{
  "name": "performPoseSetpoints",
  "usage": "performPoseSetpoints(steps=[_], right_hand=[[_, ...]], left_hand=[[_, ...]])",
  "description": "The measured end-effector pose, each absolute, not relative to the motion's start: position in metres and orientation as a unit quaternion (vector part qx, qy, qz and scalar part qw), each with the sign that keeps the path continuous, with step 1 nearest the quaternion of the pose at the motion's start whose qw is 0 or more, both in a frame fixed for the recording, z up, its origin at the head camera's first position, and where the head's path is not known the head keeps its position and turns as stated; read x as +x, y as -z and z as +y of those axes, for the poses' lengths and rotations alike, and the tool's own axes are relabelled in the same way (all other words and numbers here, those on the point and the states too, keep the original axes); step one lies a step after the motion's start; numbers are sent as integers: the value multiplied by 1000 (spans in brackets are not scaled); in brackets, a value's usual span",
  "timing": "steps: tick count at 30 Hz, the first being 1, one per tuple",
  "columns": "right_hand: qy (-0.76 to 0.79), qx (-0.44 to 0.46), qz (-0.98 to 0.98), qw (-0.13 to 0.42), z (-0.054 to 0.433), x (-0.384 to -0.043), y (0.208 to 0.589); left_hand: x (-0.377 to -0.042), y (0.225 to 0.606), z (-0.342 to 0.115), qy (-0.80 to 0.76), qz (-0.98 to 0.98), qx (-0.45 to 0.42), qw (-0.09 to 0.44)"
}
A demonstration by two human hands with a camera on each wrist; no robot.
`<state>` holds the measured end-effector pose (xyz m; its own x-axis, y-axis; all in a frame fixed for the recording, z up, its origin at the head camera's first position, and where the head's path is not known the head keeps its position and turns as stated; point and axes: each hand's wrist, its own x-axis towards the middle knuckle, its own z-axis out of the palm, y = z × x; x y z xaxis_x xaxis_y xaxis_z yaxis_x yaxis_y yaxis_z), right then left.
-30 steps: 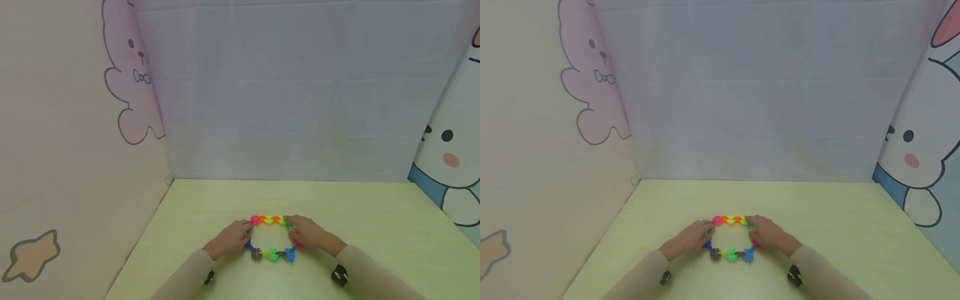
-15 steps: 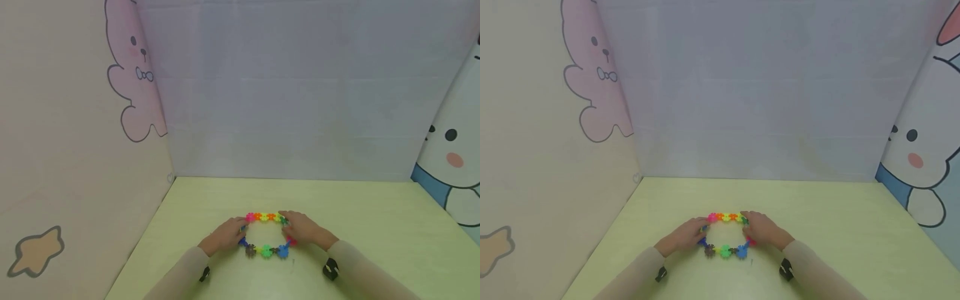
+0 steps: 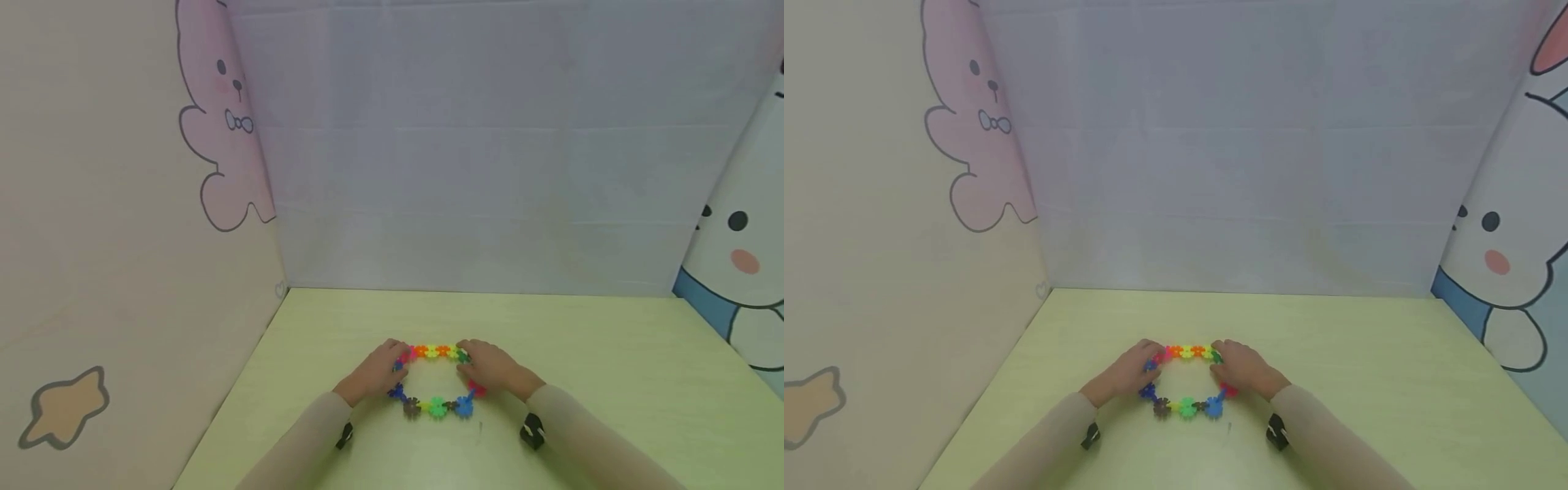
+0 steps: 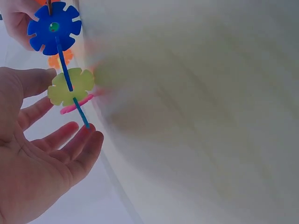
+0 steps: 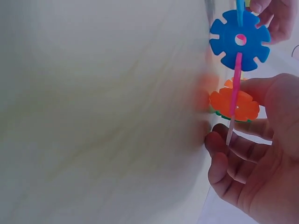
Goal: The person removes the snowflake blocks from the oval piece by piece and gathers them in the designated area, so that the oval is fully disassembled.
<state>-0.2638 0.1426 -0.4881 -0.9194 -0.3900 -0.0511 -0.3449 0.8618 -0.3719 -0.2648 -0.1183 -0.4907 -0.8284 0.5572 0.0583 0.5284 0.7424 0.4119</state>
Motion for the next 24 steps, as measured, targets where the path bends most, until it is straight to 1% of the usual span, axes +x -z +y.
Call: performPoseSetpoints(steps=[8, 12, 14, 19, 24], right_hand=[[201, -194, 958, 60, 139, -272, 488], [225, -196, 953, 51, 138, -275, 489], [238, -199, 950, 44, 138, -276, 490], [254, -214, 943, 23, 137, -278, 491], [262, -219, 940, 13, 137, -279, 490]], left_hand=[[-278, 483, -87, -167, 949, 260, 67], [-286, 485, -71, -132, 957, 250, 68], [-289, 485, -64, -119, 958, 256, 57], [-293, 481, -52, -103, 955, 277, 5], [-296, 482, -45, -121, 949, 288, -43]])
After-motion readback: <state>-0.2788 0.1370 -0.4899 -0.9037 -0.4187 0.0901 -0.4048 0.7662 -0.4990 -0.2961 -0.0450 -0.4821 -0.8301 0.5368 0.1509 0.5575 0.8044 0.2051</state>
